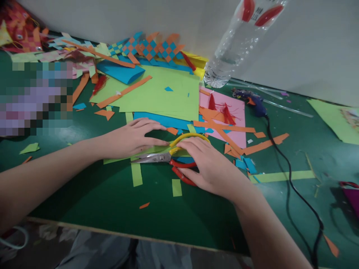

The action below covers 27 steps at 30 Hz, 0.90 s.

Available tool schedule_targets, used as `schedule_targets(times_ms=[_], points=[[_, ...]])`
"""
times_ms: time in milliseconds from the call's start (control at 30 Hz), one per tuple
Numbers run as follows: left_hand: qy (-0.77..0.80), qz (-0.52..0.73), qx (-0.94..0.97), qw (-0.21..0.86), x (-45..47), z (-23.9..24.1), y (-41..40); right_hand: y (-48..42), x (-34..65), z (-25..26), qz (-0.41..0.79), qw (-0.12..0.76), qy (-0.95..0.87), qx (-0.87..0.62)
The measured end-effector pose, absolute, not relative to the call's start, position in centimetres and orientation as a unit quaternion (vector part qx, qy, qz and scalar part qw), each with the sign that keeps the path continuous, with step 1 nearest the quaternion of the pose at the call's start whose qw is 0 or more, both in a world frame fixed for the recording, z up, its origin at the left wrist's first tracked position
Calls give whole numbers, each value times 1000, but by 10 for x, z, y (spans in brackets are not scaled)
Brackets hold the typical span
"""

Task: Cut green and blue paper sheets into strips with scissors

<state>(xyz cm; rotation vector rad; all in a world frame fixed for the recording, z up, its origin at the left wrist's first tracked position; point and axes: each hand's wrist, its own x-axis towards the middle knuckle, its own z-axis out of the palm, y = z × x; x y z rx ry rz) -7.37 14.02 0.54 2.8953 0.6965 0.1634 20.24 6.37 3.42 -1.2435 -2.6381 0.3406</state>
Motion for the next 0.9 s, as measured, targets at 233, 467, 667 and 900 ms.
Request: schedule_targets(times_ms=[233,467,667,900], points=[[222,68,969,84,-74,4,141,63,197,36,122,105,-891,-425],[221,73,968,90,-75,5,140,62,191,36,102,91,-900,-413],[215,76,970,84,-75,4,141,63,191,34,106,87,-901,-412],[213,94,969,86,-75,2,141,63,185,34,104,94,-901,-410]])
